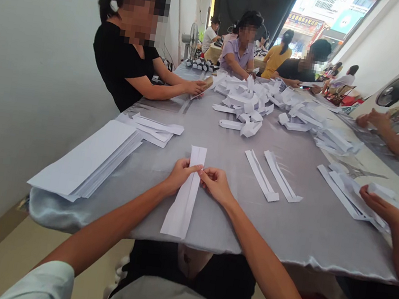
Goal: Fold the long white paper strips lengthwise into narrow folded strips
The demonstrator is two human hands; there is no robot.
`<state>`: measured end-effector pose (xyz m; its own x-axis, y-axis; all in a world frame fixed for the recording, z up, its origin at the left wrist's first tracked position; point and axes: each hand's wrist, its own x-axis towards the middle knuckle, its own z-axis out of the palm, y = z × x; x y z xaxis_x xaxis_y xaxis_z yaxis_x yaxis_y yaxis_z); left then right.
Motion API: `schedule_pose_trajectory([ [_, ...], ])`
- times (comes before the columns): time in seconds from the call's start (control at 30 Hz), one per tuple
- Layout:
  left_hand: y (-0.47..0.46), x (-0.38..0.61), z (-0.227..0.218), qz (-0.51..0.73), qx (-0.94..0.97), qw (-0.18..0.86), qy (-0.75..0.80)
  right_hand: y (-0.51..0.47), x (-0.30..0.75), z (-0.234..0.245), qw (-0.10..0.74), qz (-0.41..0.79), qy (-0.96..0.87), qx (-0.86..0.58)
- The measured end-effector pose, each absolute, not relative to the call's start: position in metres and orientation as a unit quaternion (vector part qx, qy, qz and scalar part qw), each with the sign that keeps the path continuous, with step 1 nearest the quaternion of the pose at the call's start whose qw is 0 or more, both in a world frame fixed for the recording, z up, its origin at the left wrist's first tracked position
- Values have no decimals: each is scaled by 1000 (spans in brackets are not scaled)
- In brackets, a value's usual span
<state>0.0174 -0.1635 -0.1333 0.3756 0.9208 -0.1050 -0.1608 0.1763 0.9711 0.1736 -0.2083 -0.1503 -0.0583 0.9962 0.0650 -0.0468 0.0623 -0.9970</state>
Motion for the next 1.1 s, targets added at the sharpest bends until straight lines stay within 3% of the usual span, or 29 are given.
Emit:
schedule_pose_trajectory([
  [0.6,-131,4,-137,533,427,563,465,-217,166,-152,414,528,-601,-434],
  [1.1,-95,-31,-123,662,263,507,485,-220,170,-147,321,515,-661,-441],
])
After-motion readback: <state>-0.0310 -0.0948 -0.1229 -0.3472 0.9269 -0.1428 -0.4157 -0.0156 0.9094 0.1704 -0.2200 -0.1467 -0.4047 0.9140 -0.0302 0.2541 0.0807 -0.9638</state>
